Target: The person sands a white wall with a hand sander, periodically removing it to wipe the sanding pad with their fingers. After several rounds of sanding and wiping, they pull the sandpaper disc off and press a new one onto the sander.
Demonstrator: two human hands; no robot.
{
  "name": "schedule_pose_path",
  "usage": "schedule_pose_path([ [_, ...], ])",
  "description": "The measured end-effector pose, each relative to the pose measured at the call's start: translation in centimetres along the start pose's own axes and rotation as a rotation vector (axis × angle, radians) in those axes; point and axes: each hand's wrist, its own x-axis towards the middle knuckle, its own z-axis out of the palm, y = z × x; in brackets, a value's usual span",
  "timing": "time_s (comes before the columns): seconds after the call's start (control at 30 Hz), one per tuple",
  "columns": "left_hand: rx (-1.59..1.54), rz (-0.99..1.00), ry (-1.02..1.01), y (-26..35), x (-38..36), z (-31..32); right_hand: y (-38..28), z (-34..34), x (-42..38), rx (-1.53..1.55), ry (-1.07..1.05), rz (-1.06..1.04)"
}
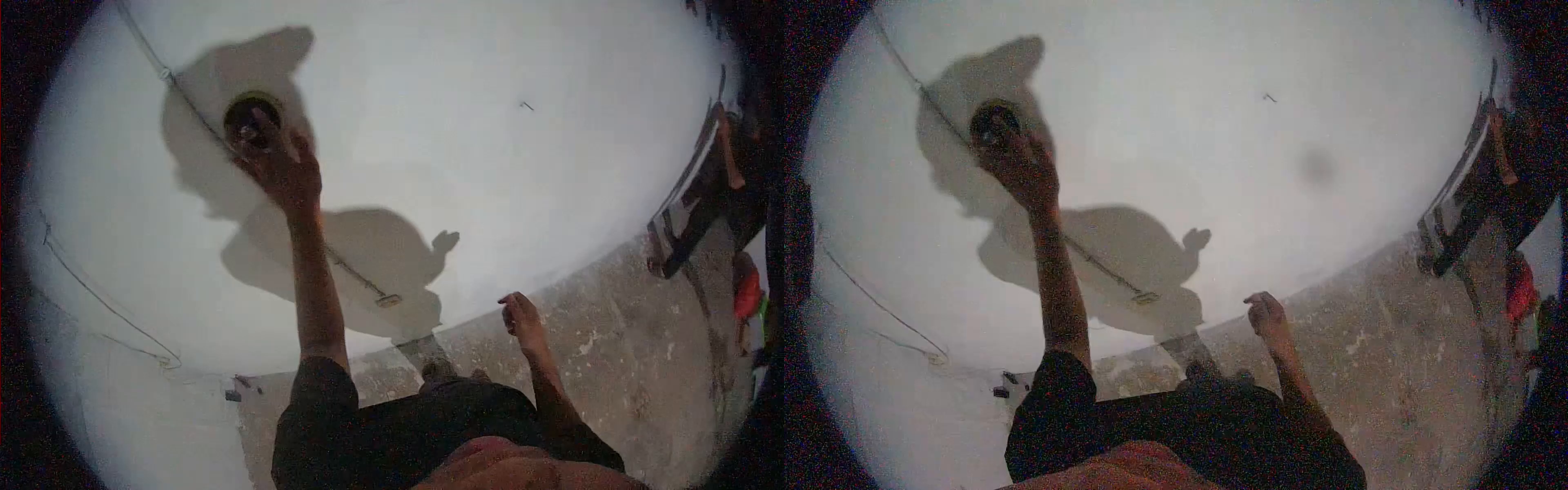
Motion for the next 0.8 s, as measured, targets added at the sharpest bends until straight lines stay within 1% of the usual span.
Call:
schedule_pose_path([
  [0.03, 0.030, 0.020, -0.001, 0.8, 0.6, -1.0, 1.0, 0.2, 0.9, 0.000, 0.016, 0.002],
  [0.1, 0.042, 0.056, 0.001, 1.2, -0.4, -1.3, 3.2, 0.8, 2.6, -0.253, 0.096, -0.386],
  [0.17, 0.027, -0.014, -0.167, -0.1, -4.2, 0.7, 0.2, 2.4, 1.7, -0.266, 0.120, -0.349],
  [0.23, -0.085, 0.017, -0.192, 0.8, -9.5, 1.9, -1.7, 3.3, 2.7, -0.272, 0.143, -0.323],
  [0.3, -0.122, 0.092, -0.222, 0.7, -11.8, 2.1, -2.9, 3.9, 4.1, -0.471, 0.154, -0.591],
  [0.33, -0.145, 0.145, -0.255, 0.9, -11.8, 1.8, -3.9, 4.3, 4.9, -0.459, 0.164, -0.591],
  [0.37, -0.145, 0.155, -0.256, 0.7, -11.0, 1.9, -5.1, 4.7, 5.4, -0.502, 0.159, -0.630],
  [0.43, 0.032, 0.116, -0.217, 1.9, -7.5, 1.3, -6.5, 5.2, 7.3, -0.544, 0.142, -0.659],
  [0.47, 0.040, 0.119, -0.212, 3.5, -6.1, 0.4, -6.7, 4.8, 7.6, -0.569, 0.167, -0.700],
  [0.5, -0.002, 0.127, -0.177, 3.8, -4.1, 0.0, -7.5, 5.7, 8.3, -0.606, 0.189, -0.738],
  [0.53, -0.039, 0.138, -0.141, 4.9, -3.4, -0.1, -7.4, 5.5, 9.0, -0.641, 0.199, -0.697],
  [0.6, -0.070, 0.136, -0.123, 5.4, -2.9, 0.6, -7.8, 6.7, 10.6, -0.642, 0.213, -0.731],
  [0.63, -0.109, 0.152, -0.097, 6.0, -3.1, 0.3, -7.9, 7.0, 11.1, -0.629, 0.244, -0.769],
  [0.67, -0.087, 0.152, -0.183, 5.8, -4.2, 0.8, -8.3, 7.4, 12.0, -0.632, 0.242, -0.801],
  [0.7, -0.084, 0.163, -0.182, 6.6, -6.2, 0.7, -8.5, 7.5, 12.2, -0.621, 0.245, -0.802],
  [0.77, -0.134, 0.283, -0.250, 7.7, -10.3, 0.5, -9.1, 8.2, 12.5, -0.637, 0.260, -0.808],
  [0.8, -0.142, 0.298, -0.246, 7.3, -11.7, 0.7, -8.7, 8.4, 12.6, -0.628, 0.277, -0.809],
])
